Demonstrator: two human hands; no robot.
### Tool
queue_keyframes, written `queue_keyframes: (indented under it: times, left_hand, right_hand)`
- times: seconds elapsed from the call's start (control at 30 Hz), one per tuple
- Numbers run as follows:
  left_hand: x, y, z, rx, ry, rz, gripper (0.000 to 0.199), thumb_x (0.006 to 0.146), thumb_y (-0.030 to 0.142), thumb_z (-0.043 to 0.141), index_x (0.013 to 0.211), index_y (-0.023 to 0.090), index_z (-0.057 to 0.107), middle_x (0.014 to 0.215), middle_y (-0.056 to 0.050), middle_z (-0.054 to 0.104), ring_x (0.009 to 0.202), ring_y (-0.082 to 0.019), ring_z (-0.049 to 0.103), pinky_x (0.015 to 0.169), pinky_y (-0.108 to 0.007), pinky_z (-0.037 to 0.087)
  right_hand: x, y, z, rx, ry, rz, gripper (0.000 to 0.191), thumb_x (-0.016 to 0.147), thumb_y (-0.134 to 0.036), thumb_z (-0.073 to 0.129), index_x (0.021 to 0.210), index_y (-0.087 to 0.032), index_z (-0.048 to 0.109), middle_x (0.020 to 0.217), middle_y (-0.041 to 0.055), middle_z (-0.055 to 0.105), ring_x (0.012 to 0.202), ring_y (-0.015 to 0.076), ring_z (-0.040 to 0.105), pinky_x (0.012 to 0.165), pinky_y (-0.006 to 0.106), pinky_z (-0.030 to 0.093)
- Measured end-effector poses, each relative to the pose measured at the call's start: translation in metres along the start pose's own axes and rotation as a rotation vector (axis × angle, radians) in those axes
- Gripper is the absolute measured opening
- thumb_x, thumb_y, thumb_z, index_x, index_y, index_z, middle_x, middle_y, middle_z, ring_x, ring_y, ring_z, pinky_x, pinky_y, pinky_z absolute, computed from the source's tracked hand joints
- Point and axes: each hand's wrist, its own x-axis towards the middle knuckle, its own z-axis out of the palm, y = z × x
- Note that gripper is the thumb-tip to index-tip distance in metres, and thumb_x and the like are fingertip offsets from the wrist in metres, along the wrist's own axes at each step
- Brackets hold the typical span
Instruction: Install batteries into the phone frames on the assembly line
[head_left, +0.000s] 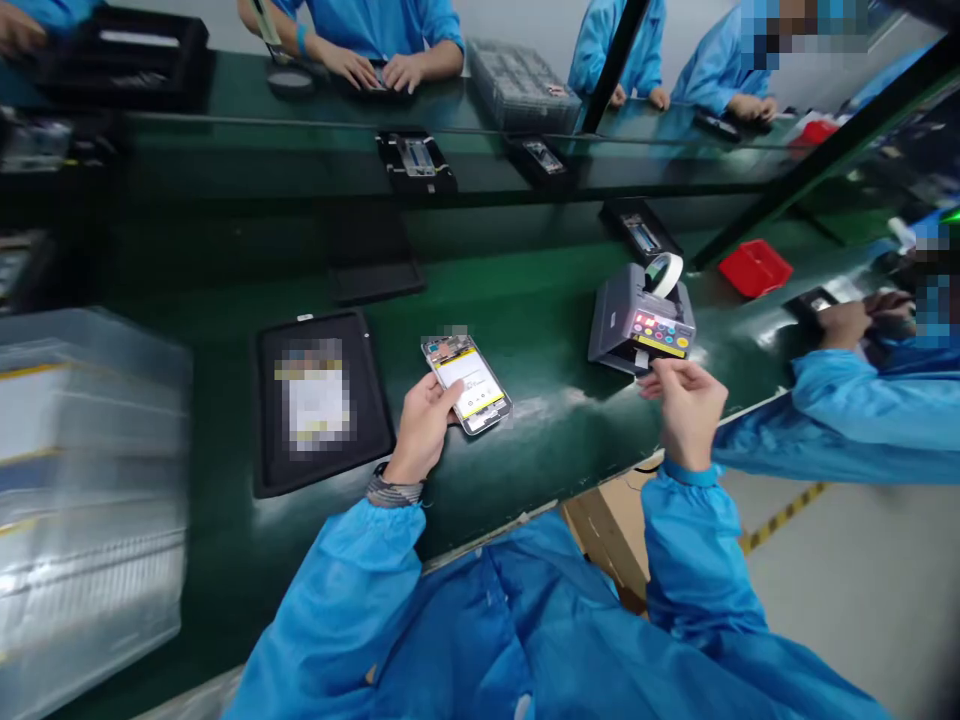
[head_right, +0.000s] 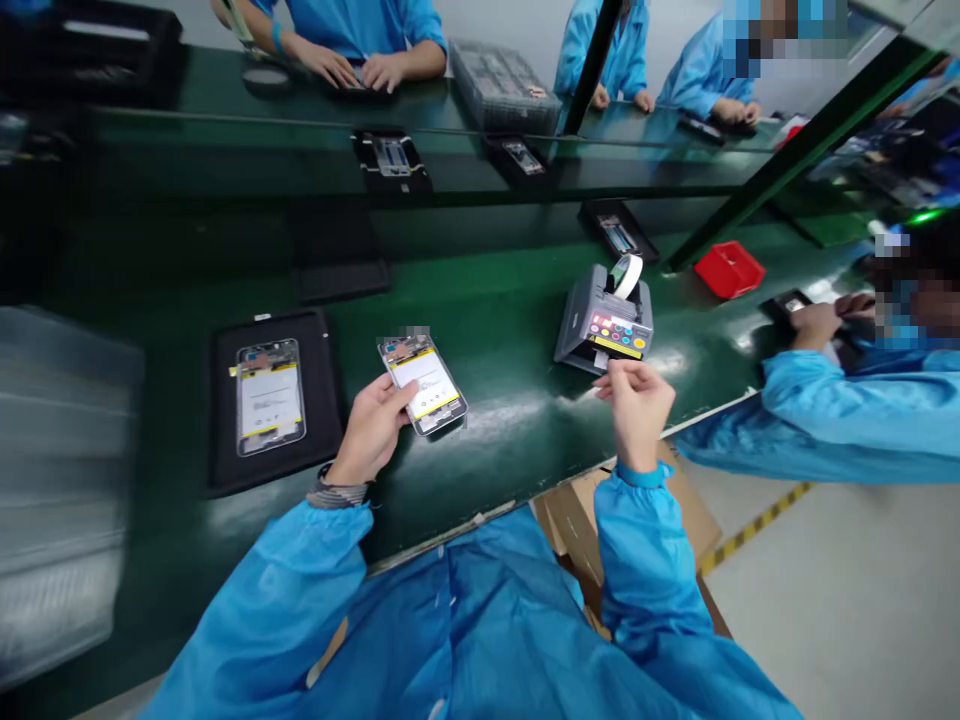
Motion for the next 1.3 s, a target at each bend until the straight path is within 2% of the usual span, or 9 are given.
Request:
queue_keyframes:
  times: [0.07,0.13,0.3,0.73,0.9,0.97,1.03,1.17,1.3]
  left_hand:
    - [0.0,0.0,0.0,-0.007,-0.001,0.008,0.061,0.067,0.04,0.089,0.116,0.012,0.066,0.114,-0.015,0.075,0.093,-0.027,0.074,0.073,-0.034,0.062]
    - [0.0,-0.001,-0.001,-0.007,0.005,0.018,0.061,0.067,0.042,0.088,0.116,0.012,0.066,0.114,-0.015,0.075,0.092,-0.026,0.074,0.072,-0.033,0.062]
    - [0.002,-0.003,-0.003,0.023,0.01,0.041,0.056,0.071,0.04,0.085,0.115,0.012,0.064,0.113,-0.015,0.075,0.088,-0.024,0.074,0.067,-0.031,0.061]
    - [0.002,-0.002,-0.004,0.058,-0.027,0.088,0.058,0.071,0.043,0.085,0.115,0.012,0.063,0.112,-0.015,0.075,0.086,-0.025,0.074,0.061,-0.028,0.057]
    - [0.004,-0.003,-0.004,0.029,-0.07,0.113,0.06,0.071,0.042,0.085,0.118,0.012,0.064,0.117,-0.016,0.074,0.093,-0.026,0.074,0.075,-0.034,0.061]
    - [0.004,-0.003,-0.003,0.025,-0.084,0.125,0.058,0.072,0.042,0.085,0.117,0.012,0.065,0.118,-0.016,0.074,0.097,-0.026,0.074,0.082,-0.036,0.06]
    - [0.004,-0.003,-0.003,0.033,-0.1,0.133,0.057,0.073,0.042,0.085,0.117,0.013,0.065,0.119,-0.016,0.074,0.099,-0.027,0.073,0.084,-0.037,0.06]
    - [0.004,-0.006,-0.002,0.065,-0.12,0.14,0.06,0.072,0.045,0.086,0.118,0.014,0.065,0.12,-0.016,0.074,0.101,-0.028,0.073,0.08,-0.036,0.06]
    - [0.006,-0.01,-0.003,0.066,-0.112,0.161,0.057,0.073,0.045,0.085,0.116,0.014,0.065,0.119,-0.016,0.074,0.1,-0.028,0.073,0.078,-0.033,0.059]
  right_hand:
    - [0.011,0.004,-0.016,-0.056,0.069,0.024,0.029,0.07,-0.04,0.081,0.074,-0.015,0.068,0.058,0.0045,0.067,0.045,0.0132,0.057,0.042,0.023,0.044]
    - [0.018,0.007,-0.019,-0.101,0.043,0.075,0.028,0.069,-0.039,0.082,0.07,-0.015,0.068,0.058,0.0061,0.067,0.044,0.0135,0.057,0.04,0.022,0.042]
    - [0.021,0.008,-0.008,-0.138,-0.02,0.145,0.03,0.07,-0.04,0.081,0.066,-0.014,0.067,0.061,0.0099,0.069,0.044,0.0145,0.058,0.039,0.023,0.042]
    - [0.023,0.014,-0.002,-0.13,0.032,0.177,0.011,0.065,-0.026,0.076,0.063,-0.018,0.068,0.058,0.0093,0.067,0.046,0.0171,0.059,0.039,0.027,0.042]
    - [0.013,0.011,-0.007,-0.105,0.015,0.199,0.01,0.063,-0.024,0.077,0.064,-0.019,0.069,0.055,0.0072,0.064,0.046,0.0169,0.057,0.041,0.027,0.043]
    - [-0.004,0.007,-0.002,-0.059,-0.07,0.177,0.013,0.064,-0.028,0.079,0.069,-0.018,0.072,0.055,0.0056,0.063,0.045,0.0155,0.056,0.043,0.027,0.043]
    - [-0.027,0.002,0.011,-0.019,-0.236,0.166,0.019,0.066,-0.034,0.081,0.074,-0.018,0.073,0.056,0.0042,0.063,0.046,0.0143,0.055,0.045,0.027,0.045]
    - [-0.073,-0.009,0.058,-0.003,-0.583,0.184,0.032,0.074,-0.047,0.083,0.079,-0.018,0.072,0.057,0.0024,0.064,0.048,0.0138,0.055,0.048,0.026,0.044]
    - [-0.093,-0.01,0.097,-0.005,-0.72,0.164,0.038,0.074,-0.053,0.081,0.076,-0.017,0.069,0.054,0.0008,0.062,0.047,0.0129,0.052,0.047,0.025,0.039]
